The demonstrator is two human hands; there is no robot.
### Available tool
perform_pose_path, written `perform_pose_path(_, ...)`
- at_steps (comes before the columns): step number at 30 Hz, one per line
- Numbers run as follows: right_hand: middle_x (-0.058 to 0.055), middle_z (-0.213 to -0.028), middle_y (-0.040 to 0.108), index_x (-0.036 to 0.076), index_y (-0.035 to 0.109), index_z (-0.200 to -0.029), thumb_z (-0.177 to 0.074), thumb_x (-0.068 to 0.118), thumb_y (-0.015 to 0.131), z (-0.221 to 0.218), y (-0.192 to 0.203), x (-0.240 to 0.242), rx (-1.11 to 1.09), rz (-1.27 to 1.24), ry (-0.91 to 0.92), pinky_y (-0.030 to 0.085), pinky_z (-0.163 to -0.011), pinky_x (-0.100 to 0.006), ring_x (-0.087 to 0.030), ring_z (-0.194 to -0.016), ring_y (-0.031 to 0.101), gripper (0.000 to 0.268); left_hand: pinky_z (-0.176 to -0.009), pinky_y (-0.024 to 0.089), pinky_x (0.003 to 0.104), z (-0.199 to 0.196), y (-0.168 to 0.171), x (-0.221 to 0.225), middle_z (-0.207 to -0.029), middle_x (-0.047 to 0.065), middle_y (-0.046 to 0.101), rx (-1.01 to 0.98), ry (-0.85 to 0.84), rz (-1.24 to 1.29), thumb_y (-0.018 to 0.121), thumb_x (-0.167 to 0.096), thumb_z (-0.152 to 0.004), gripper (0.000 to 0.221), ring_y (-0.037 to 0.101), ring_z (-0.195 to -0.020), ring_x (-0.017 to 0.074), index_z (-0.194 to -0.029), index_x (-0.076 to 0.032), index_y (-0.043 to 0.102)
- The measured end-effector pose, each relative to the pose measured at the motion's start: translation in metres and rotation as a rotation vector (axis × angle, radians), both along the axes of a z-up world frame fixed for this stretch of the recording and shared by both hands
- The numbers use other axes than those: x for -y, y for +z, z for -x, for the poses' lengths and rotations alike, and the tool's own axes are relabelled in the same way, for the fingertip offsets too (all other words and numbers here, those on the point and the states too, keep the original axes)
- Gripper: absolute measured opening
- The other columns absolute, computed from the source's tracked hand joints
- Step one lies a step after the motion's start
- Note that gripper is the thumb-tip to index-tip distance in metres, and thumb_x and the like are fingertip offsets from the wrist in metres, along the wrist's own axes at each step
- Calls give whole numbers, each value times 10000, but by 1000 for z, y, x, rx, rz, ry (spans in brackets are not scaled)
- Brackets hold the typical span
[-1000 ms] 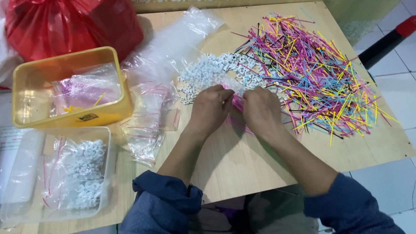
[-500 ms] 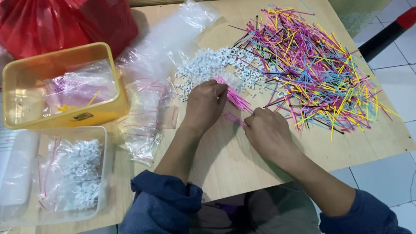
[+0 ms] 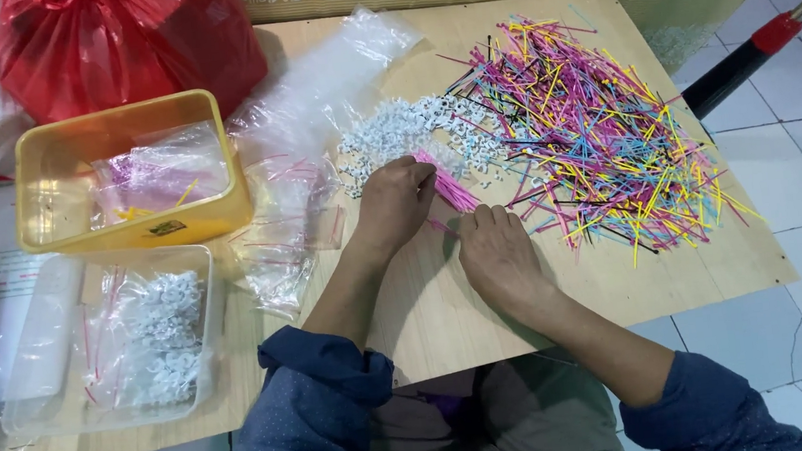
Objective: Assembling small white plastic components onto thin colorful sticks and placing the finished items into small plastic bags.
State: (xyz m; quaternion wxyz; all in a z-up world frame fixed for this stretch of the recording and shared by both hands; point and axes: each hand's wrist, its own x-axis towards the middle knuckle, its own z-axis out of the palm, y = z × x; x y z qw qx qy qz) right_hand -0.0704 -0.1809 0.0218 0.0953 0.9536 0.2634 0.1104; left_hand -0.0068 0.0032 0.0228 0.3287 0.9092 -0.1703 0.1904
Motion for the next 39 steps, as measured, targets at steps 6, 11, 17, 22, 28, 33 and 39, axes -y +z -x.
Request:
perform_pose_path(6, -123, -862, 570, 10, 626, -961, -933, 51, 504, -1, 16, 6, -274, -159, -110, 454, -736, -416, -301, -843, 599, 131, -606, 564, 290, -1, -3, -1, -737, 121, 716, -10, 30, 8, 704, -44, -911, 136, 719, -658, 219, -1016, -40, 790)
perform_pose_path(11, -166, -808, 603, 6, 626, -990, -985, 113, 478, -16, 36, 11, -358, -262, -238, 465, -682, -472, -364, -791, 634, 183, -595, 553, 265, 0, -5, -1, -725, 117, 719, -5, 47, 16, 711, -37, -896, 135, 709, -636, 204, -1001, -38, 795)
perform_pose_path(17, -214, -799, 636, -9, 589, -978, -937, 36, 488, -45, 19, 11, -244, -242, -206, 496, -685, -519, -430, -807, 678, 117, -575, 548, 269, 2, 2, 1, -710, 126, 714, 24, 39, 27, 709, -14, -888, 142, 705, -616, 214, -999, -22, 798)
perform_pose_path(22, -212, -806, 642, -11, 590, -966, -903, -4, 513, -57, 16, 1, -223, -247, -214, 505, -692, -510, -428, -820, 679, 100, -564, 548, 272, 7, 6, 5, -704, 134, 715, 59, 54, 41, 712, -8, -890, 128, 709, -613, 228, -987, -14, 795)
perform_pose_path(28, -184, -814, 651, -5, 623, -983, -892, -58, 533, -39, 27, -8, -256, -191, -238, 517, -733, -468, -377, -840, 682, 138, -586, 566, 279, 8, 7, 5, -724, 140, 713, 128, 129, 105, 685, -4, -916, 121, 734, -666, 243, -990, 1, 781)
perform_pose_path(33, -175, -809, 636, -3, 642, -972, -928, -58, 512, -35, 37, -10, -332, -277, -257, 501, -734, -443, -357, -833, 658, 149, -581, 574, 288, 6, 5, 4, -709, 141, 707, 159, 77, 128, 696, 5, -893, 114, 736, -664, 254, -976, 17, 772)
perform_pose_path(39, -238, -829, 634, -15, 621, -963, -1003, 29, 497, -56, 24, -14, -143, -455, -7, 476, -697, -549, -459, -850, 646, 137, -583, 560, 303, -1, -7, 7, -675, 95, 670, 161, 30, 69, 704, -67, -901, 100, 710, -639, 225, -961, -46, 780)
